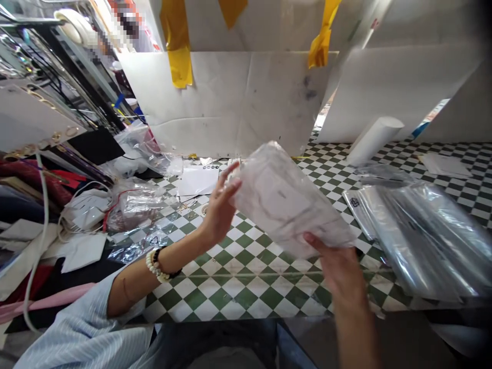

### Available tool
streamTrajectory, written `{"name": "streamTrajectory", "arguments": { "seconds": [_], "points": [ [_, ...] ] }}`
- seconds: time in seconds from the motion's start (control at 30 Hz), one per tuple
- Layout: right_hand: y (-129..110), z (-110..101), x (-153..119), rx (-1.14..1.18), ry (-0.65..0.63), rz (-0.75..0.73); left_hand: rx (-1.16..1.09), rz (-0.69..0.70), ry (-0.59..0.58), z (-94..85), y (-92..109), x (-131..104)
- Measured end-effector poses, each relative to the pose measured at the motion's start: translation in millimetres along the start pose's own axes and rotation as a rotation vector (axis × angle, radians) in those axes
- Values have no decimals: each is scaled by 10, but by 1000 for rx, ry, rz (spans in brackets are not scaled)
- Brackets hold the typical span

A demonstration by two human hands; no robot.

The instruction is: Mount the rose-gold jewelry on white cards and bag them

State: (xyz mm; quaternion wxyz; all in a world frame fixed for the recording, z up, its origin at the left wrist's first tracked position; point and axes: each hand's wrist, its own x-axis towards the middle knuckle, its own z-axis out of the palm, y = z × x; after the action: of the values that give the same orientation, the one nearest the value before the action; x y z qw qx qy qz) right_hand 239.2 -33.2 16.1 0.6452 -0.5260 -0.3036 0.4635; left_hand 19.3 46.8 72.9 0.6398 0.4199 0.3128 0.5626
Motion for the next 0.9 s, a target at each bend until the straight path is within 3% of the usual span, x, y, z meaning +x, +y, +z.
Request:
{"name": "streamTrajectory", "arguments": {
  "seconds": [0.1,0.17,0.23,0.37,0.5,0.6,0.73,0.9],
  "points": [
    [-85,-310,146,-142,77,-43,283,78,-55,-193,37,171],
    [-94,-371,201,-183,93,-29,466,-6,-153,-269,-48,231],
    [-67,-339,229,-200,65,-14,533,-81,-165,-303,-203,263],
    [29,-231,247,-226,-10,-5,501,-74,7,-330,-471,325],
    [99,-180,244,-218,5,-75,384,20,53,-324,-484,350],
    [107,-94,217,-222,64,-254,284,94,86,-295,-449,320],
    [83,80,176,-475,74,-580,213,72,112,-296,-475,292],
    [87,192,188,-621,256,-639,251,81,63,-323,-454,323]
  ]
}}
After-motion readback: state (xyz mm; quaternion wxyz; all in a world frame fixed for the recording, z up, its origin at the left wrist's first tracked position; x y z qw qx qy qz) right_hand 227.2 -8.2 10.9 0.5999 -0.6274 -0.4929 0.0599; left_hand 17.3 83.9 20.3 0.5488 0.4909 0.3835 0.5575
